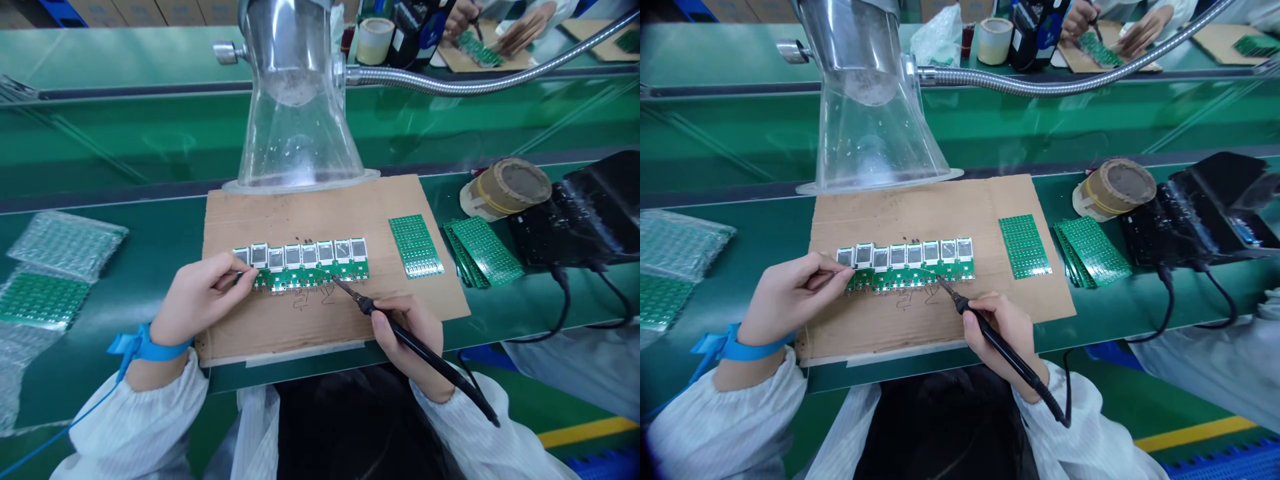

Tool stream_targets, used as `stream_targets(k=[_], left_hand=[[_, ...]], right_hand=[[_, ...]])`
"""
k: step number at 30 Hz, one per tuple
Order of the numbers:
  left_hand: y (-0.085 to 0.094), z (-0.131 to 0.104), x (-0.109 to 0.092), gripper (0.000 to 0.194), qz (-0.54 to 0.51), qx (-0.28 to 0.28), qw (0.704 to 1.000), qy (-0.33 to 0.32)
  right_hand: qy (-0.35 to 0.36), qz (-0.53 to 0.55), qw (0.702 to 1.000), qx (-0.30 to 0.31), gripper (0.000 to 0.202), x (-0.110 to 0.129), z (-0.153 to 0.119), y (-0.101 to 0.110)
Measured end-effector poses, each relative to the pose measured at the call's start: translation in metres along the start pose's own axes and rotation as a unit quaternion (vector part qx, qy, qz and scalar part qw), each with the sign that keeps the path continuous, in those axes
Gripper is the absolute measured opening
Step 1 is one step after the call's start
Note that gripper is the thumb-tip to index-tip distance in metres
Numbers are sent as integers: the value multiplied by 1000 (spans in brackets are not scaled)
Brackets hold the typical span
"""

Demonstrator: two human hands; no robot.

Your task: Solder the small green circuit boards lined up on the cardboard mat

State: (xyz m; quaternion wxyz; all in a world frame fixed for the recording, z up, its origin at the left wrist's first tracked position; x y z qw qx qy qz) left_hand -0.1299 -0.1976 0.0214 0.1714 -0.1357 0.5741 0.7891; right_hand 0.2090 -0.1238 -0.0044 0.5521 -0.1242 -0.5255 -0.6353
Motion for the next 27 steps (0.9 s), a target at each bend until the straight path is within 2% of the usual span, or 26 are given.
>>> stream_targets(k=[7,16,27], left_hand=[[-2,0,-2,17,-4,19,1000,-17],[3,-3,1,18,5,-6,1000,5],[-2,-1,-4,20,-1,28,1000,-6]], right_hand=[[10,10,1000,4,8,-3,-3,0],[6,2,1000,-5,9,1,-3,1],[18,-10,1000,8,9,2,-1,-1]])
Point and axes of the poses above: each hand's wrist, its own z-axis towards the middle knuckle, its own y-axis out of the back of the hand, x = y × z, the point moved 1 cm from there along z, towards the middle knuckle, and after that the axes turned 7 degrees about z, right-handed, at the moved point
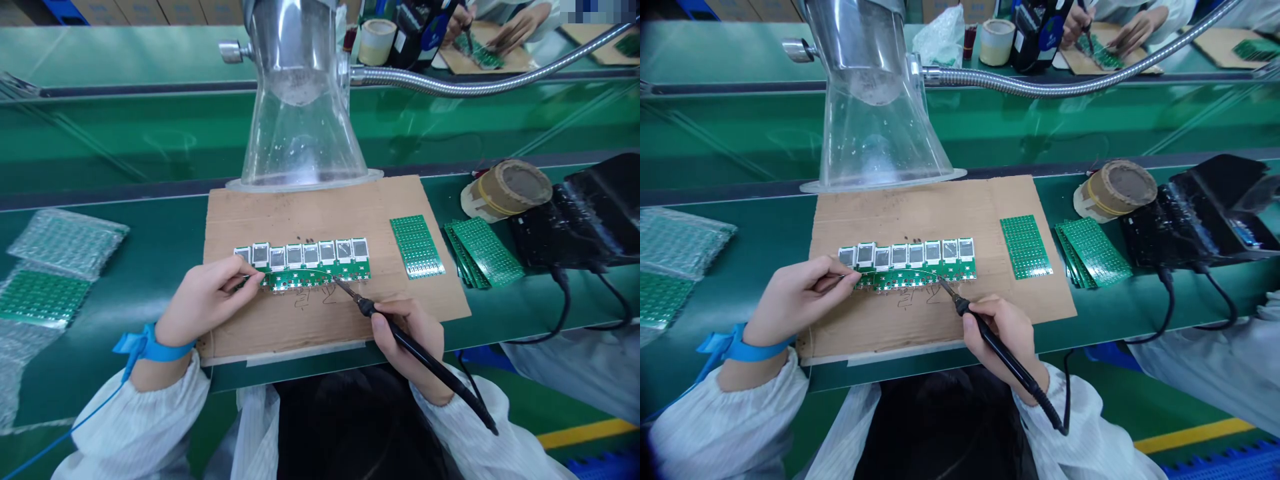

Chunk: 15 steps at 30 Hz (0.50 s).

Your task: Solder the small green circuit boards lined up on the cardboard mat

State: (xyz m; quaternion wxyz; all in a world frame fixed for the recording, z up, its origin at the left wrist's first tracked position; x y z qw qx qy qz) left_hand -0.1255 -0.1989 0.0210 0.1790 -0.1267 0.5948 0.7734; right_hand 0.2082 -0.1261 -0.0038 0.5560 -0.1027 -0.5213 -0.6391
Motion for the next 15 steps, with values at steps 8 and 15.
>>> stream_targets(k=[8,15], left_hand=[[4,-1,3,21,2,-17,1000,18],[3,-1,2,24,0,1,1000,27]], right_hand=[[-4,-19,999,-25,10,3,5,4],[-2,7,1000,13,6,6,6,-2]])
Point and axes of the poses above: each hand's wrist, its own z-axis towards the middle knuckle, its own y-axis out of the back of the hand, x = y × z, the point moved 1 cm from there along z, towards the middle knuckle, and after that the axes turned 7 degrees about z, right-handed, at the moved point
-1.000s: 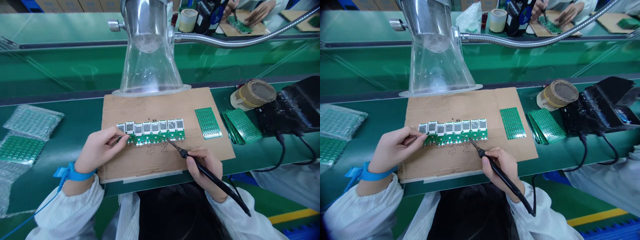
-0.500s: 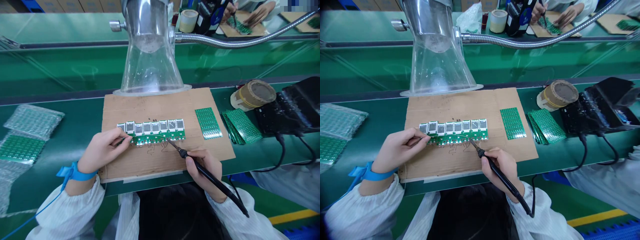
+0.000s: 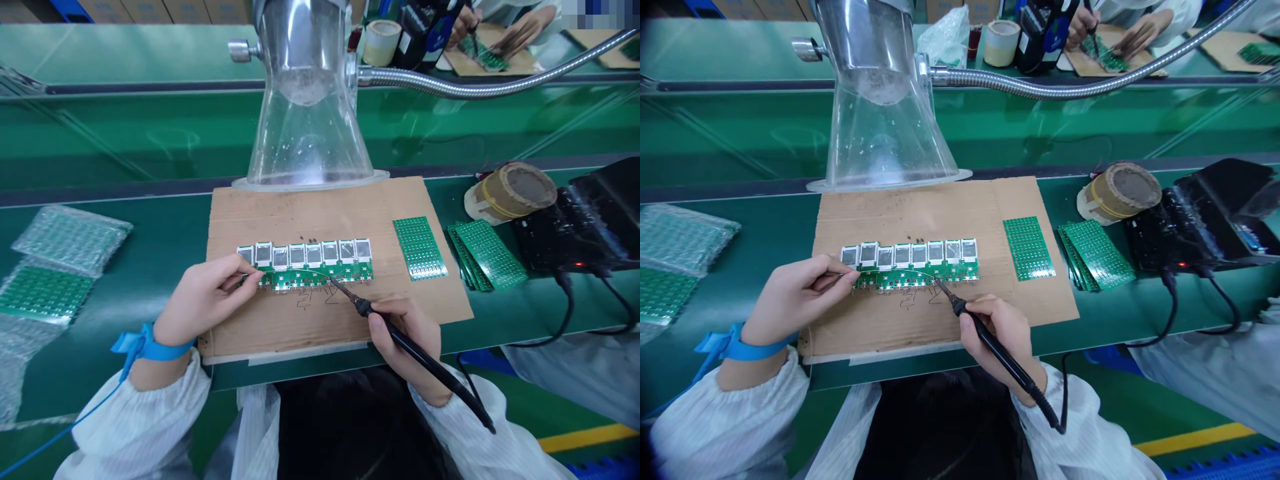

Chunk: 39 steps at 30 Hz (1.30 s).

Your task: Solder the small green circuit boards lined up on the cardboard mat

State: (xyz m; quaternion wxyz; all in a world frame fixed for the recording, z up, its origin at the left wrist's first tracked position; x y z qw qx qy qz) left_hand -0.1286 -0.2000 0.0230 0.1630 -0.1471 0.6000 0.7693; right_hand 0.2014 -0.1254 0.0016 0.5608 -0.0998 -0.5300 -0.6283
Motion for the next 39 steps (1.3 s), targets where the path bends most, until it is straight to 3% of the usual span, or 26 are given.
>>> stream_targets(k=[11,22,27,39], left_hand=[[-1,-1,-1,21,-2,5,1000,-18],[6,-9,7,20,-10,-15,1000,14],[6,-10,7,21,-14,-3,1000,23],[7,-12,8,22,-13,-3,1000,23]], right_hand=[[27,-25,999,-1,10,0,1,-3],[11,-8,1000,-24,5,5,4,-3],[9,-2,1000,6,4,8,5,-10],[40,-10,999,1,4,7,0,-15]])
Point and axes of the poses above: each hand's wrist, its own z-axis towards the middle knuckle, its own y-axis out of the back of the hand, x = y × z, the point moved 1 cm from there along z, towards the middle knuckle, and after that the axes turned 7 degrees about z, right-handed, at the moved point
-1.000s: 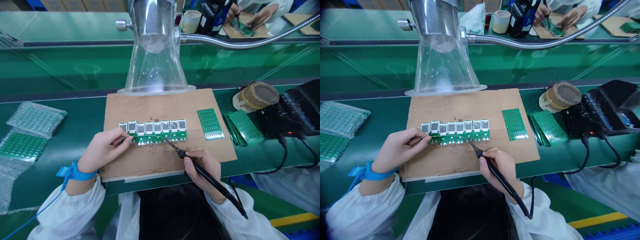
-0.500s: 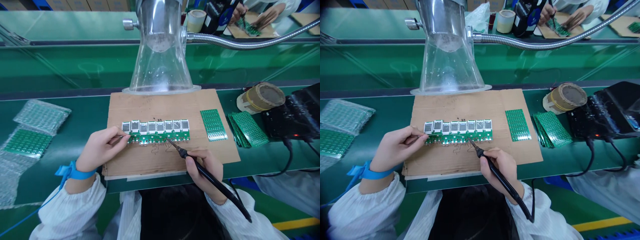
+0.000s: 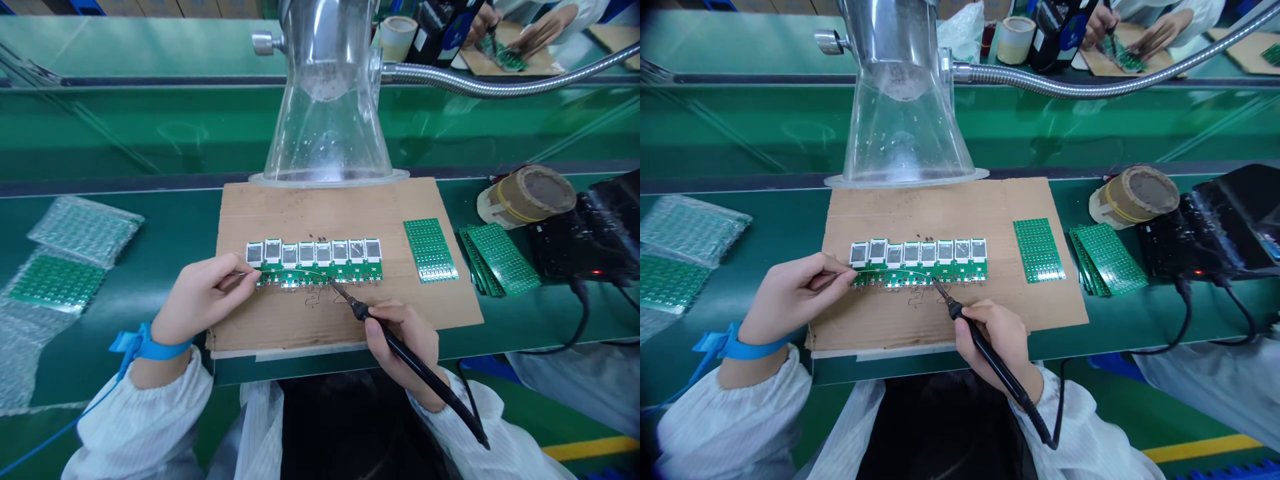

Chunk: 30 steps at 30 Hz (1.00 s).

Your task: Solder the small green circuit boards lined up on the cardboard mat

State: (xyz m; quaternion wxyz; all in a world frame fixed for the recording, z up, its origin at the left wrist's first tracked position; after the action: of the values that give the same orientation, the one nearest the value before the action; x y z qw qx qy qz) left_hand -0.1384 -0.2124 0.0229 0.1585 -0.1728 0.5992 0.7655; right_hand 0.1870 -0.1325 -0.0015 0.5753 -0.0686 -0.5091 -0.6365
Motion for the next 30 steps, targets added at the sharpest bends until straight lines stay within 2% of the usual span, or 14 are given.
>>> stream_targets(k=[4,17,23,30], left_hand=[[0,0,-1,24,1,7,1000,7],[-4,1,-3,22,-2,26,999,-35],[-1,-2,1,21,1,7,1000,-25],[-1,-1,-1,23,2,16,999,-37]], right_hand=[[-6,-2,1000,2,3,1,1,1],[27,-11,1000,0,2,3,1,-1],[22,-18,1000,2,5,5,3,-2],[26,8,1000,15,4,3,3,-9]])
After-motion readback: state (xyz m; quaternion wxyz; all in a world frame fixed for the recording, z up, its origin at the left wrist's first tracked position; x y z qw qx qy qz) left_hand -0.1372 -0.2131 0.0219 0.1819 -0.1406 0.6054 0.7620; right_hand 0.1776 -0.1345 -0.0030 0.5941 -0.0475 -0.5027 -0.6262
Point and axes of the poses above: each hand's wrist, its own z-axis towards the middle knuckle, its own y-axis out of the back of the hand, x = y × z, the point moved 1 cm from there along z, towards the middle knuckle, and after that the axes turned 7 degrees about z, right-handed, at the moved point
